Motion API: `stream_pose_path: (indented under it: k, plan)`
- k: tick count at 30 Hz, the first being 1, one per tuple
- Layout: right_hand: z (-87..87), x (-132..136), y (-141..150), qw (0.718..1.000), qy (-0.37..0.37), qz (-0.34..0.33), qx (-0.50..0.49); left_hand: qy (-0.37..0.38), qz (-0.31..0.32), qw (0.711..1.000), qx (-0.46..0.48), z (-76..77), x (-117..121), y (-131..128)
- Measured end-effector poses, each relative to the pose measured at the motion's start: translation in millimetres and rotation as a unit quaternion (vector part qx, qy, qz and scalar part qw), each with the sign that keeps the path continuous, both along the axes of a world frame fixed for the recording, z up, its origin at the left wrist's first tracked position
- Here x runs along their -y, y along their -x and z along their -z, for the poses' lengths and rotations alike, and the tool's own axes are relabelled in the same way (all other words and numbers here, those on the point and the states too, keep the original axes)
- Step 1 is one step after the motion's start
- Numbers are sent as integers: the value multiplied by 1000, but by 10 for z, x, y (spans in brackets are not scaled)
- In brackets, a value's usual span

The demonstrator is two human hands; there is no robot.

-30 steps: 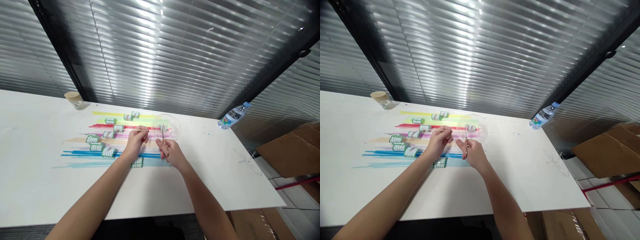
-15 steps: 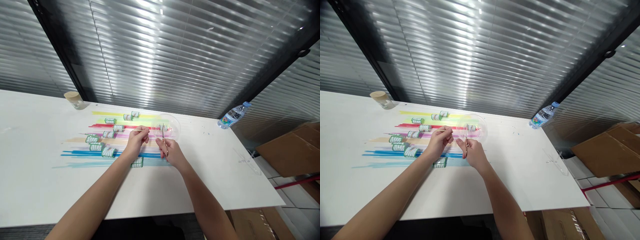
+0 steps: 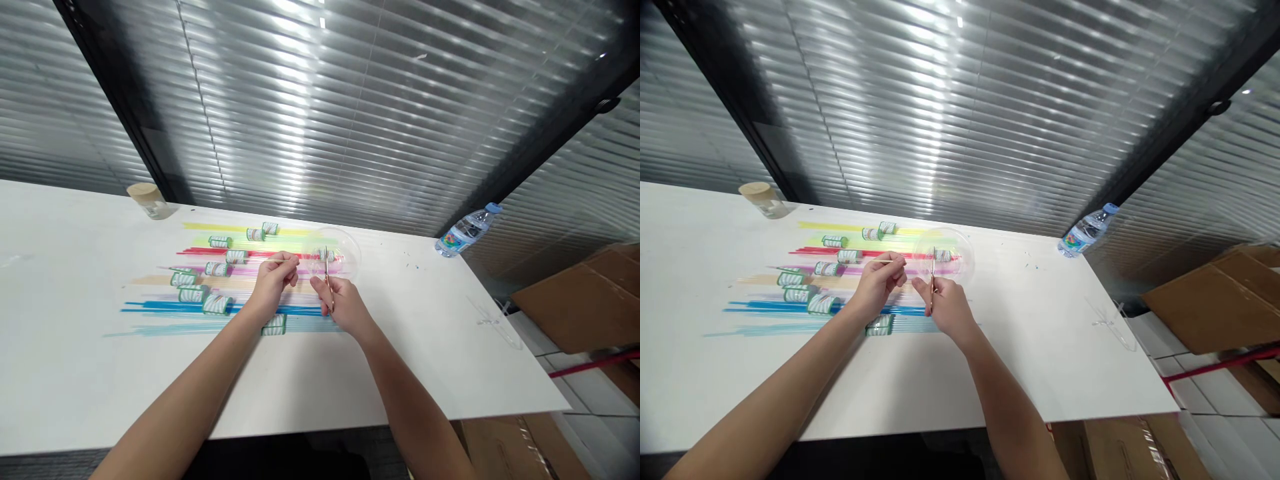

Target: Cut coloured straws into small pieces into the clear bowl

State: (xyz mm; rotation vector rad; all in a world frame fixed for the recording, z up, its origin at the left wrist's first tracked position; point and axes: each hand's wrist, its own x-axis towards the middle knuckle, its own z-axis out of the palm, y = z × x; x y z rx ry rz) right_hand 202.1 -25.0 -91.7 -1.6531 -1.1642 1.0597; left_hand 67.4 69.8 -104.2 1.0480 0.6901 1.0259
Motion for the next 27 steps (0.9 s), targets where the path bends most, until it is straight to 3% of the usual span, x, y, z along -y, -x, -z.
stream_pose_path:
  k: [11,20,27]
  plan:
    - [31,-18,-2,999,5,35,-13,12,-5,1000,4,14,-14,1]
    - [-30,24,13,999,20,-27,-11,20,-8,1000,14,-14,-8,-2]
    - [-25,17,4,1000,9,-27,-3,-7,23,999,-23,7,14,-4]
